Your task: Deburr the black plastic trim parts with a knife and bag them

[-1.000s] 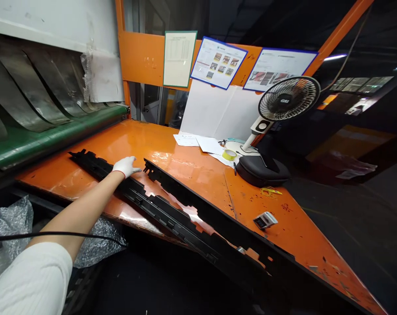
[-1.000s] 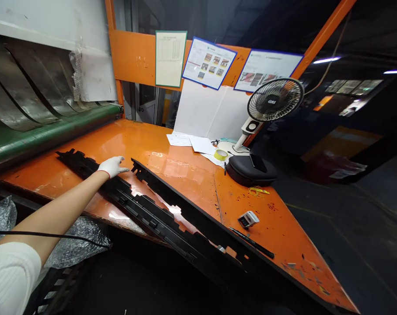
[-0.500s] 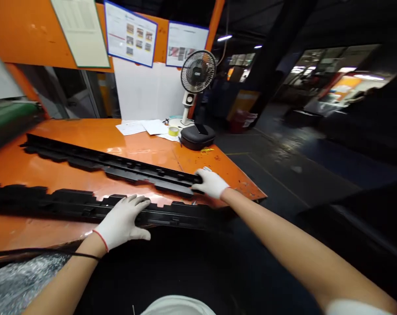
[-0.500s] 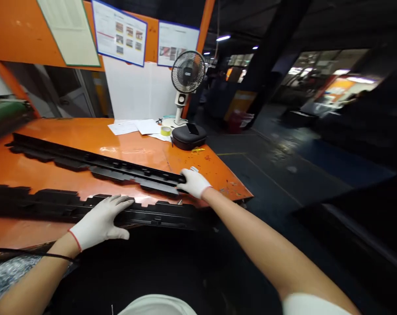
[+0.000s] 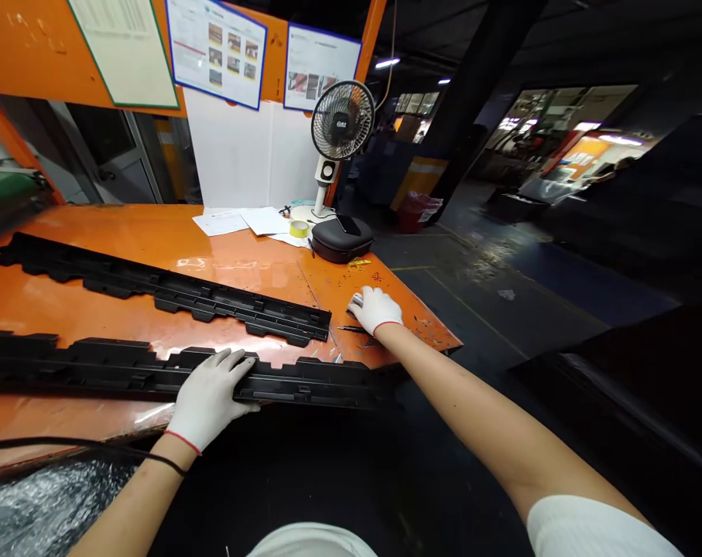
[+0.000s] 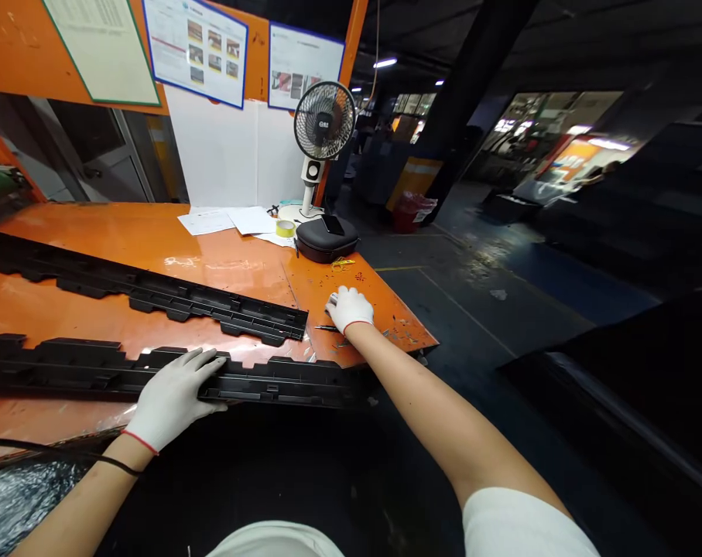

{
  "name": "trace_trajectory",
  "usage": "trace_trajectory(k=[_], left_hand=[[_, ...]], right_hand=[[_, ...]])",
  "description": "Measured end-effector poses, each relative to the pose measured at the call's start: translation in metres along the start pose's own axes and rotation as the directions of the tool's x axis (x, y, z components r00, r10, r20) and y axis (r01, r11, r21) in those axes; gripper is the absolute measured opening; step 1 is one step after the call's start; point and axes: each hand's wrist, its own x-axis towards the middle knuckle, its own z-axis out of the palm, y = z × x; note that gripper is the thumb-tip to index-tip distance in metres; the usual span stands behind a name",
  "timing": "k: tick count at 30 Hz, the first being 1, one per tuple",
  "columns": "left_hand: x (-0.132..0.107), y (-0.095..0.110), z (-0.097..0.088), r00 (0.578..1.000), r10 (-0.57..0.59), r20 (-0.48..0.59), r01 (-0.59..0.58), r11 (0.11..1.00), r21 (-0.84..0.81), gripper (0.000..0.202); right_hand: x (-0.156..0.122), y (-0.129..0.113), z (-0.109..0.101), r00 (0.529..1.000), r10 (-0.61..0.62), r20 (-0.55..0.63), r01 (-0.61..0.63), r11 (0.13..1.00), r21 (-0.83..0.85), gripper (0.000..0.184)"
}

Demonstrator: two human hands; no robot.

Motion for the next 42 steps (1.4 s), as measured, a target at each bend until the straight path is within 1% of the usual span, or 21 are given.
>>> trace_trajectory(k=[2,3,5,6,8,9,11,13,15,17,19,21,25,29,31,33,36,39,42], left_hand=[[0.001,0.0,0.0,1.0,0.001,-0.01,-0.001,1.0,0.001,0.075],[0.002,0.001,-0.001,1.0,0.0,-0.01,0.0,1.0,-0.003,0.074],[0.003,0.001,-0.003,1.0,-0.006,-0.002,0.006,1.0,-0.015,0.073],[0.004,0.002,-0.004,1.0,-0.009,0.003,0.009,1.0,-0.022,0.071],[0.006,0.003,-0.008,1.0,-0.016,0.013,0.016,0.999,-0.038,0.066],[0.007,0.003,-0.01,1.0,-0.022,0.019,0.023,0.999,-0.045,0.064],[0.01,0.004,-0.014,0.998,-0.041,0.044,0.043,0.998,-0.053,0.06],[0.013,0.005,-0.017,0.995,-0.064,0.078,0.068,0.997,-0.047,0.058],[0.015,0.005,-0.019,0.992,-0.077,0.1,0.081,0.996,-0.035,0.057],[0.017,0.005,-0.021,0.991,-0.078,0.113,0.082,0.996,-0.029,0.056],[0.018,0.005,-0.022,0.99,-0.069,0.125,0.074,0.997,-0.032,0.054],[0.021,0.004,-0.024,0.989,-0.058,0.138,0.064,0.997,-0.038,0.051],[0.028,0.001,-0.031,0.981,-0.062,0.183,0.069,0.997,-0.031,0.046],[0.038,0.001,-0.04,0.965,-0.092,0.247,0.088,0.996,0.025,0.031],[0.041,0.002,-0.043,0.958,-0.095,0.271,0.081,0.995,0.059,0.027],[0.042,0.003,-0.045,0.955,-0.1,0.279,0.083,0.994,0.073,0.028],[0.039,0.004,-0.045,0.96,-0.101,0.263,0.086,0.994,0.066,0.032],[0.036,0.003,-0.04,0.966,-0.085,0.245,0.074,0.996,0.051,0.037],[0.033,0.001,-0.035,0.972,-0.073,0.225,0.068,0.997,0.03,0.049]], right_hand=[[0.001,0.01,0.0,0.998,-0.015,0.06,0.013,0.999,0.033,0.022],[0.001,0.011,0.001,0.998,-0.033,0.058,0.03,0.999,0.043,0.021],[-0.003,0.007,0.0,0.998,-0.057,0.028,0.055,0.997,0.063,0.023],[-0.005,0.0,0.0,0.997,-0.082,0.015,0.08,0.993,0.086,0.024],[-0.011,-0.021,0.0,0.985,-0.174,0.02,0.167,0.969,0.181,0.027],[-0.014,-0.035,0.001,0.971,-0.238,0.037,0.222,0.944,0.243,0.029],[-0.017,-0.067,0.004,0.928,-0.364,0.084,0.318,0.888,0.332,0.035],[-0.018,-0.099,0.007,0.891,-0.435,0.13,0.371,0.863,0.344,0.039],[-0.015,-0.127,0.011,0.869,-0.466,0.166,0.398,0.857,0.326,0.041],[-0.011,-0.146,0.012,0.854,-0.483,0.194,0.41,0.854,0.321,0.04],[-0.007,-0.157,0.011,0.837,-0.496,0.232,0.42,0.853,0.31,0.039],[-0.005,-0.162,0.01,0.821,-0.503,0.272,0.427,0.855,0.293,0.037],[-0.008,-0.165,0.013,0.803,-0.511,0.307,0.445,0.857,0.261,0.031],[-0.015,-0.165,0.018,0.808,-0.518,0.283,0.457,0.852,0.256,0.036],[-0.017,-0.162,0.015,0.81,-0.526,0.26,0.466,0.846,0.259,0.038],[-0.021,-0.154,0.006,0.806,-0.55,0.22,0.494,0.829,0.263,0.038],[-0.036,-0.127,-0.009,0.776,-0.61,0.16,0.565,0.785,0.255,0.029],[-0.06,-0.088,-0.02,0.727,-0.676,0.122,0.646,0.733,0.213,0.018],[-0.084,-0.051,-0.023,0.698,-0.704,0.132,0.691,0.71,0.138,0.018]])
